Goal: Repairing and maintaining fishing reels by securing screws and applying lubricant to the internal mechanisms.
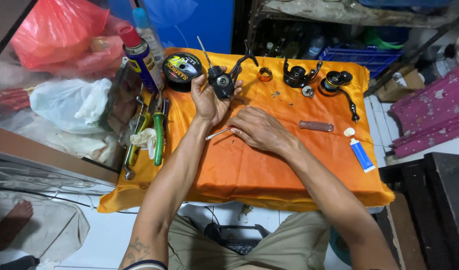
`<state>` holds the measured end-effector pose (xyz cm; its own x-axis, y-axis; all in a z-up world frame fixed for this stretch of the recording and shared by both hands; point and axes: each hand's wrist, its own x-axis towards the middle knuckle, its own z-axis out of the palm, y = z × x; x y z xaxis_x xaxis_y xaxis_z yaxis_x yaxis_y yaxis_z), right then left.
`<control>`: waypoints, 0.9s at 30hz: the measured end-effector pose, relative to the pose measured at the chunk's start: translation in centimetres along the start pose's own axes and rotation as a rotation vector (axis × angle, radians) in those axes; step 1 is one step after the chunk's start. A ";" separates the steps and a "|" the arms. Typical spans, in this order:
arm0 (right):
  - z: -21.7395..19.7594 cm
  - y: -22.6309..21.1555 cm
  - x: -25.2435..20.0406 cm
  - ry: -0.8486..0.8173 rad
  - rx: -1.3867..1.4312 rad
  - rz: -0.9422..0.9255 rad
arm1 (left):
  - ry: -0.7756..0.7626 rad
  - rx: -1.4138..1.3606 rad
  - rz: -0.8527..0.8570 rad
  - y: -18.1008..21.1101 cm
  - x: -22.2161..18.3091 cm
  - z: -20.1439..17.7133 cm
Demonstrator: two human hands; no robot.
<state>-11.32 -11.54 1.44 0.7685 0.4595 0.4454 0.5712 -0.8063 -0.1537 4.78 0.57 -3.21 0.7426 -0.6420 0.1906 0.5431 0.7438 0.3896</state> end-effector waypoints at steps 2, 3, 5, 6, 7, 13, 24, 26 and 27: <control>-1.4 -0.1 -0.3 0.015 -0.020 0.019 | -0.004 -0.004 0.004 0.2 -0.4 1.2; -2.2 -0.2 -0.5 0.032 -0.040 0.043 | -0.009 -0.007 0.004 0.2 -0.5 1.8; -2.8 1.0 -1.4 0.036 -0.044 0.097 | 0.002 -0.015 0.008 -0.3 -0.6 1.6; -3.1 1.7 -1.7 0.045 -0.047 0.151 | 0.012 -0.019 0.011 -0.4 -0.6 1.5; -3.7 2.0 -2.0 0.043 -0.048 0.150 | 0.012 -0.022 0.012 -0.4 -0.8 1.8; -8.2 1.2 -1.6 0.023 -0.116 0.229 | 0.017 -0.002 0.000 -0.6 -0.8 2.0; -9.5 1.1 -1.5 0.048 -0.424 0.166 | -0.009 0.027 -0.020 -1.0 -0.3 1.3; -9.3 1.4 -1.7 0.073 -0.376 0.179 | -0.012 0.023 -0.025 -0.9 -0.8 2.2; -9.3 1.5 -1.8 0.100 -0.333 0.192 | -0.019 0.020 -0.031 -0.8 -0.8 2.6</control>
<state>-14.52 -17.09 8.55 0.8108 0.2636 0.5226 0.2828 -0.9581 0.0444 2.67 0.00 -1.34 0.7176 -0.6685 0.1955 0.5579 0.7197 0.4134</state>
